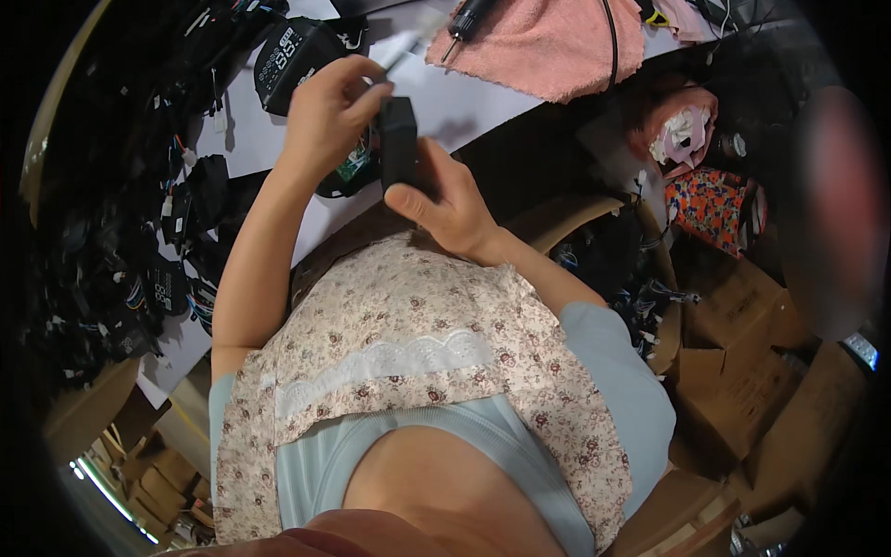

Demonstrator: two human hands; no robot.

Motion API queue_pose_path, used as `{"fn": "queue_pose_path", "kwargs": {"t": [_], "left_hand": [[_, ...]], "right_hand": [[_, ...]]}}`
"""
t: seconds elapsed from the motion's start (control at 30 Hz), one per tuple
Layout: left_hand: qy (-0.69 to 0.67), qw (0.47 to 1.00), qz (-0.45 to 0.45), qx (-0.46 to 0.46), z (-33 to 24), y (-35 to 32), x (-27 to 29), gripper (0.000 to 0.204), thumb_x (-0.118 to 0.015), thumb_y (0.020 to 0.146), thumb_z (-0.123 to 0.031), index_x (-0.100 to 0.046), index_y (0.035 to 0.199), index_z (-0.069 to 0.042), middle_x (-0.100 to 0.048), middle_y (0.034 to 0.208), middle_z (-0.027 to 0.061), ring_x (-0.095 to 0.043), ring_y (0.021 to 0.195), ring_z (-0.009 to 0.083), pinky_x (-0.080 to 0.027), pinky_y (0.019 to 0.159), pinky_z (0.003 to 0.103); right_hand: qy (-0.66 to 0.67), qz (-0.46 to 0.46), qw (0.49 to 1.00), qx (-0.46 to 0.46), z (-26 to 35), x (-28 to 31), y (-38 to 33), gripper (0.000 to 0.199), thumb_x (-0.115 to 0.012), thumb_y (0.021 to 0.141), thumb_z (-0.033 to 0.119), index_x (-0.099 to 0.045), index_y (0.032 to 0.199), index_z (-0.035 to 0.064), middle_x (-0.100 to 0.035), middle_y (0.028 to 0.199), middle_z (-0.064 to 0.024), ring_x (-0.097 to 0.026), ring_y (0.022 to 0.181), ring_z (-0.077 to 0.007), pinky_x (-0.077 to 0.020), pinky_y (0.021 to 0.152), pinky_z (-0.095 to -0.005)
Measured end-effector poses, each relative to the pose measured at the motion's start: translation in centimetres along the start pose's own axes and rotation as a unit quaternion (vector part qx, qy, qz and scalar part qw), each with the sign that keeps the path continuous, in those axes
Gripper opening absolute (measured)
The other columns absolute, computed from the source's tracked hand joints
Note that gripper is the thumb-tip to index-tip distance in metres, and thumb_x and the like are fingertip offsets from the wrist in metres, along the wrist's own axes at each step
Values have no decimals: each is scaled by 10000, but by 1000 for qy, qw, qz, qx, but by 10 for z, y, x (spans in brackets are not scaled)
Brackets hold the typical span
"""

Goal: The person assembles small electronic display devices by fitting internal components such as circuit boards, wire harnesses, and connectors into a plastic housing. The components are secured using an electric screwdriver and solder feeder.

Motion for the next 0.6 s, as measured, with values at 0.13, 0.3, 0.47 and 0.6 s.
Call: {"fn": "queue_pose_path", "kwargs": {"t": [0.13,0.3,0.47,0.6], "left_hand": [[-236,962,-90,107,14,-36,14,167,-736,945,-129,-683,1030,5,-708,867,28,-632,736,70,-485,658,234],[-151,969,-186,64,20,-97,17,130,-778,857,34,-704,959,0,-720,904,83,-697,829,152,-530,754,274],[-75,975,-207,32,23,-123,3,198,-806,798,43,-703,962,2,-721,964,138,-710,865,271,-538,764,318],[-60,971,-232,-10,27,-128,1,204,-789,811,46,-717,992,-12,-735,943,132,-720,844,266,-541,756,319]], "right_hand": [[30,-57,998,10,-1,-3,10,654,-631,997,534,-539,1379,11,-626,1112,-12,-539,1002,-77,-445,886,-244],[46,-90,995,-14,4,1,17,535,-779,935,315,-550,1312,13,-655,1144,-39,-590,1044,-82,-467,865,-235],[-166,-106,971,135,5,-9,32,684,-942,739,188,-527,1262,39,-691,1027,-64,-670,901,-143,-536,768,-284],[-340,-97,928,116,17,-18,37,731,-941,711,343,-551,1261,60,-685,921,-88,-657,795,-187,-546,709,-314]]}}
Point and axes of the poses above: each hand's wrist, its own y-axis towards the middle knuckle, its own x-axis out of the back of the hand, z = x × y, the point moved 2 cm from there along y, towards the middle knuckle
